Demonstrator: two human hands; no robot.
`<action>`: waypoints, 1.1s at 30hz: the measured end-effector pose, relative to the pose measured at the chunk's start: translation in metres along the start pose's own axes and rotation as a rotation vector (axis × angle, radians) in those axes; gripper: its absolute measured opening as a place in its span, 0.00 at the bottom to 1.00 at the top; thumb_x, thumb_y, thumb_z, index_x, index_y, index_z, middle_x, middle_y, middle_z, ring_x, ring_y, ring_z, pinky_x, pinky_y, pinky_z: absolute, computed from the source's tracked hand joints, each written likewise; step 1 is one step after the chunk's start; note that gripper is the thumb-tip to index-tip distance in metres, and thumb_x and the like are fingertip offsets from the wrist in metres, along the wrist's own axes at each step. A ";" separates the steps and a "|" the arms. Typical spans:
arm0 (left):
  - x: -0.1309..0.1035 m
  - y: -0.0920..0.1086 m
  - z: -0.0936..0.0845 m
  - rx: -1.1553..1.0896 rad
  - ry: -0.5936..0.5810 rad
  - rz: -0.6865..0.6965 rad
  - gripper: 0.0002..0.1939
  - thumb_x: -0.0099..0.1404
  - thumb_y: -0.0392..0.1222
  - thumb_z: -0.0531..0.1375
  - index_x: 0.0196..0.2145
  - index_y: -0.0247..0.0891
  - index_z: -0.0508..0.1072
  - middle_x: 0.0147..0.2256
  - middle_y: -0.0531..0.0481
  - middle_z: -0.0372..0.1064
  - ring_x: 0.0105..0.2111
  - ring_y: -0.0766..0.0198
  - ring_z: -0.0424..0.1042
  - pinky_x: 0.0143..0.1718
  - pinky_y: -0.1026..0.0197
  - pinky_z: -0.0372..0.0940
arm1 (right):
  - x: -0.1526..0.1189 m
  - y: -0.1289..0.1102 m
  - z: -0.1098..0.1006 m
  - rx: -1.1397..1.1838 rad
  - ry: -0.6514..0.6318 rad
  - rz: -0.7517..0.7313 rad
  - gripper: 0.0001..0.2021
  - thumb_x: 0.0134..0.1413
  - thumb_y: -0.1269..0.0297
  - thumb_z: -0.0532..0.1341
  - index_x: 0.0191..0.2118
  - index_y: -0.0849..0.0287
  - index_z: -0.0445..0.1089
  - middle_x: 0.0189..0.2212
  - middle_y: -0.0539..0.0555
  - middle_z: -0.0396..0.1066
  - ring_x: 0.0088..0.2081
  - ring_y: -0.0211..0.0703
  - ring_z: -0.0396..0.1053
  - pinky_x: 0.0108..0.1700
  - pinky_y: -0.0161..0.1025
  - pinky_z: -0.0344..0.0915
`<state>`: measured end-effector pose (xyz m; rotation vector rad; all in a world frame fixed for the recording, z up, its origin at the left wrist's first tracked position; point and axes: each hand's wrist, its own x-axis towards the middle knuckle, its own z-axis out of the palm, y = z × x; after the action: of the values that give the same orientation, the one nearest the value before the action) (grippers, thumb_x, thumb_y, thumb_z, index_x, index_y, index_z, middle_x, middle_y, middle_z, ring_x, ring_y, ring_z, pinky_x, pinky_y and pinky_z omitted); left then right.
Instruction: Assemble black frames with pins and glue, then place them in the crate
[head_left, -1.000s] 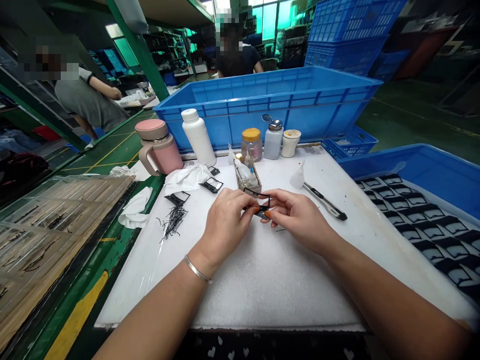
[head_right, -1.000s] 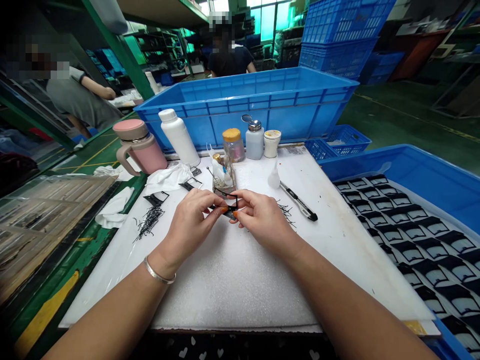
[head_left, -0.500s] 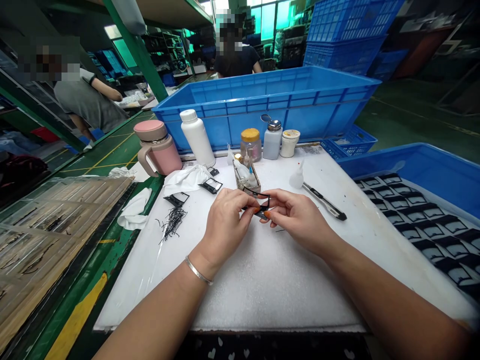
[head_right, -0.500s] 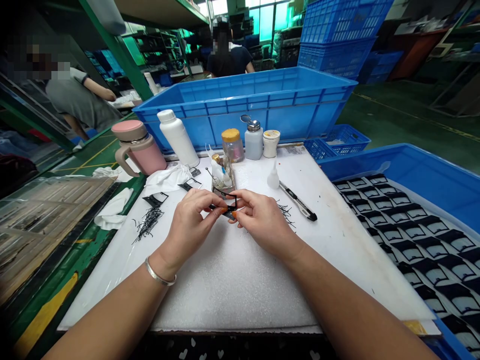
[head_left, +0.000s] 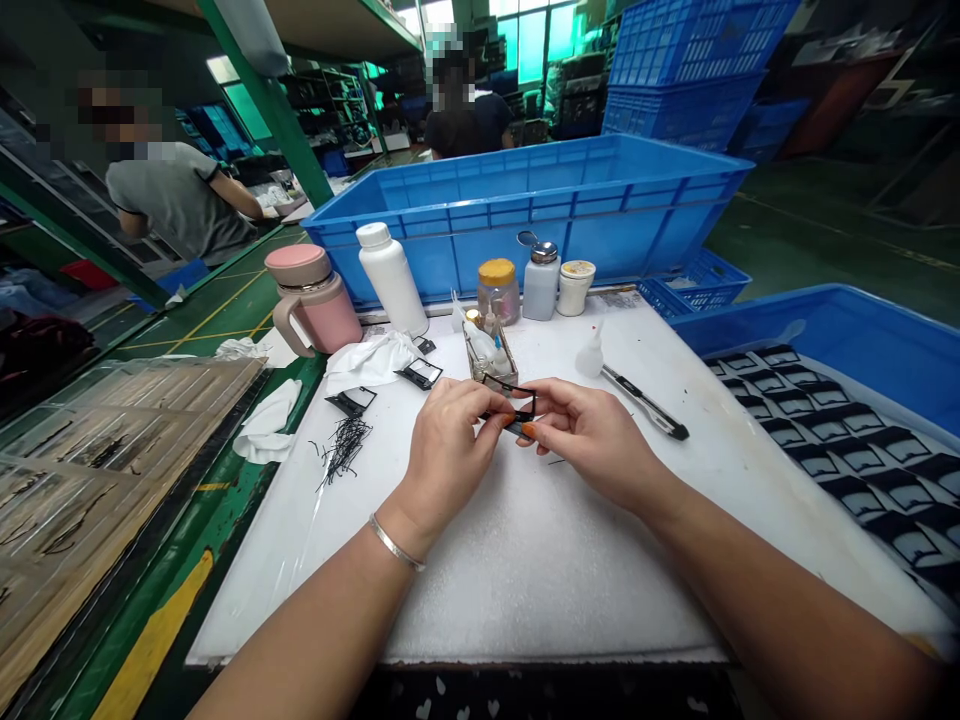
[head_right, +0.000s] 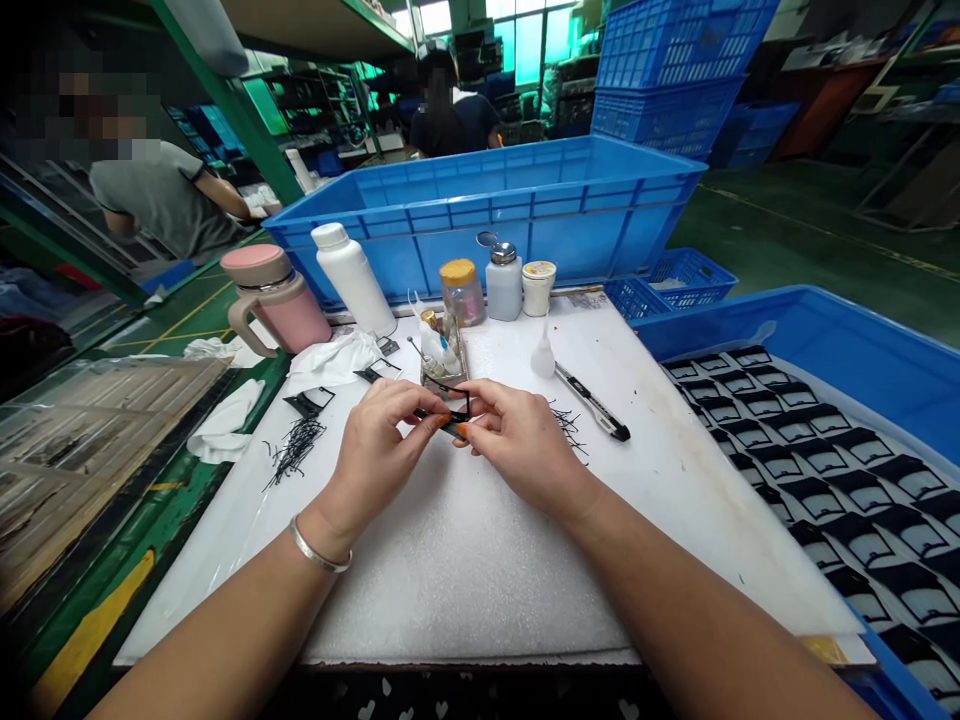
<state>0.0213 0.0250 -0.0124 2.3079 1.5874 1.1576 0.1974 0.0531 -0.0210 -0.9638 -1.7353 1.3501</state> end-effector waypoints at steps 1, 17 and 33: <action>0.000 0.000 0.000 0.000 0.000 0.001 0.05 0.62 0.31 0.62 0.33 0.39 0.73 0.33 0.52 0.73 0.36 0.61 0.67 0.41 0.57 0.59 | 0.000 -0.001 0.000 0.004 0.008 -0.007 0.17 0.54 0.64 0.63 0.50 0.58 0.68 0.35 0.53 0.75 0.33 0.42 0.76 0.30 0.35 0.71; 0.001 -0.001 -0.005 -0.178 0.143 -0.120 0.10 0.60 0.33 0.64 0.39 0.41 0.71 0.42 0.49 0.68 0.44 0.60 0.66 0.35 0.62 0.65 | 0.003 -0.006 -0.002 0.145 0.068 0.017 0.12 0.49 0.68 0.66 0.42 0.62 0.73 0.25 0.50 0.74 0.25 0.36 0.71 0.29 0.33 0.68; 0.005 -0.011 -0.004 -0.697 0.014 -0.437 0.18 0.57 0.38 0.65 0.44 0.37 0.66 0.34 0.49 0.70 0.32 0.65 0.69 0.27 0.67 0.64 | 0.005 -0.005 -0.011 0.354 -0.119 0.199 0.15 0.51 0.62 0.66 0.45 0.59 0.76 0.42 0.58 0.76 0.40 0.44 0.75 0.34 0.32 0.69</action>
<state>0.0118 0.0329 -0.0123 1.4379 1.3041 1.3242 0.2039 0.0613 -0.0134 -0.8843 -1.4428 1.8035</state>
